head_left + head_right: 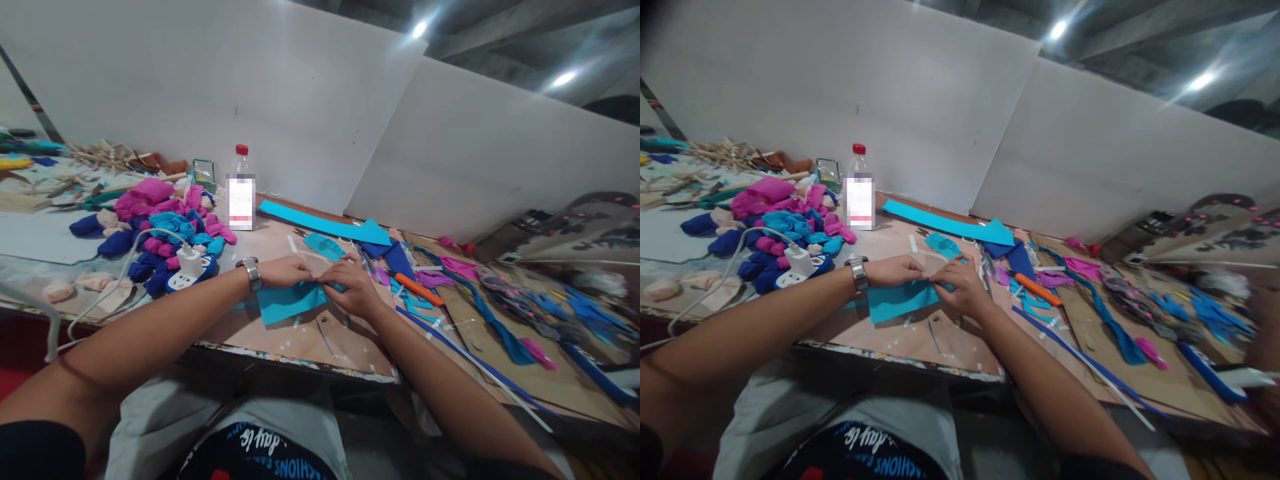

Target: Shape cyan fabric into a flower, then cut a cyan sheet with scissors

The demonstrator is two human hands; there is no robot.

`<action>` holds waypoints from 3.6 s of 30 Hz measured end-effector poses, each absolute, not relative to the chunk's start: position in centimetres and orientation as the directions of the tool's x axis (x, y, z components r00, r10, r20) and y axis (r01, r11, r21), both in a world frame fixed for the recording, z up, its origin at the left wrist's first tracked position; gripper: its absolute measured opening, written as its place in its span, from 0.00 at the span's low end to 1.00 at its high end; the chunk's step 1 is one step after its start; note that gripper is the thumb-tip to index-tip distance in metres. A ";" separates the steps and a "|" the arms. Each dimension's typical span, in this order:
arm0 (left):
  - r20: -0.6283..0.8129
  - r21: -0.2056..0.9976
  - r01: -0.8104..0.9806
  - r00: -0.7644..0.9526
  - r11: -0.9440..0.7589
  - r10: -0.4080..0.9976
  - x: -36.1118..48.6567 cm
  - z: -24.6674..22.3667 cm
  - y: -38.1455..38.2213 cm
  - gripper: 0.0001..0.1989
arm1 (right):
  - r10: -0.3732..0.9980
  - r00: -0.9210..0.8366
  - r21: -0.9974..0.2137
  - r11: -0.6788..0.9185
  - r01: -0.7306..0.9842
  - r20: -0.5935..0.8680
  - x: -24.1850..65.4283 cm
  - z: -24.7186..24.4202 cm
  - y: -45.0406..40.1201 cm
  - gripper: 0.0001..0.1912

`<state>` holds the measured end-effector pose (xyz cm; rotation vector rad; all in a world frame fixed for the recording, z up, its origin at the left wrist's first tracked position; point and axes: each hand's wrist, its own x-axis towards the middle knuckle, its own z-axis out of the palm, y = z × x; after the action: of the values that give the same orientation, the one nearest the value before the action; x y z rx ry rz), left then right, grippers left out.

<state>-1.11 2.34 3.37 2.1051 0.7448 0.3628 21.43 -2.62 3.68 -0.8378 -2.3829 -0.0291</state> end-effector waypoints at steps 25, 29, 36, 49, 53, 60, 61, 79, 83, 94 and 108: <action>0.109 0.728 0.363 0.776 -0.581 0.621 -1.0 3.3 1.5 0.15 | 0.657 -0.574 -0.204 0.725 0.657 0.488 21.4 3.2 -2.6 0.04; 0.158 0.656 0.380 0.776 -0.652 0.611 -1.0 3.6 1.1 0.14 | 0.662 -0.565 -0.214 0.721 0.659 0.492 21.4 3.1 -2.6 0.04; 0.235 0.531 0.421 0.760 -0.735 0.606 -0.9 3.8 0.8 0.14 | 0.682 -0.533 -0.255 0.704 0.663 0.501 21.3 2.9 -2.5 0.05; 0.276 0.395 0.448 0.774 -0.802 0.569 -0.5 3.5 0.5 0.15 | 0.703 -0.559 -0.279 0.699 0.659 0.440 21.2 3.2 -2.9 0.06; 0.288 0.333 0.486 0.764 -0.808 0.578 -0.5 3.4 0.4 0.14 | 0.726 -0.559 -0.284 0.678 0.678 0.400 21.1 3.3 -2.8 0.05; 0.259 0.323 0.496 0.773 -0.806 0.579 -0.6 3.0 0.8 0.16 | 0.729 -0.534 -0.264 0.666 0.698 0.429 21.2 3.1 -2.6 0.04; 0.258 0.333 0.496 0.770 -0.802 0.583 -0.6 3.1 0.7 0.15 | 0.728 -0.532 -0.262 0.666 0.699 0.432 21.2 3.1 -2.6 0.04; 0.230 0.438 0.465 0.770 -0.769 0.596 -0.7 3.9 0.4 0.13 | 0.722 -0.526 -0.242 0.665 0.706 0.450 21.4 3.0 -2.5 0.05; 0.251 0.454 0.476 0.743 -0.753 0.621 -0.8 3.9 0.5 0.14 | 0.734 -0.508 -0.234 0.646 0.726 0.451 21.6 3.0 -2.3 0.06; 0.153 0.538 0.499 0.735 -0.680 0.660 -0.9 3.6 1.1 0.13 | 0.743 -0.511 -0.226 0.638 0.736 0.432 21.6 3.4 -2.5 0.07; 0.081 0.605 0.447 0.789 -0.659 0.610 -1.2 3.9 1.5 0.16 | 0.726 -0.559 -0.236 0.671 0.703 0.400 21.6 3.5 -2.4 0.04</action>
<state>-1.19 1.45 3.91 2.3998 0.7827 0.3727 21.64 -2.39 3.51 -1.1088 -2.4184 0.0675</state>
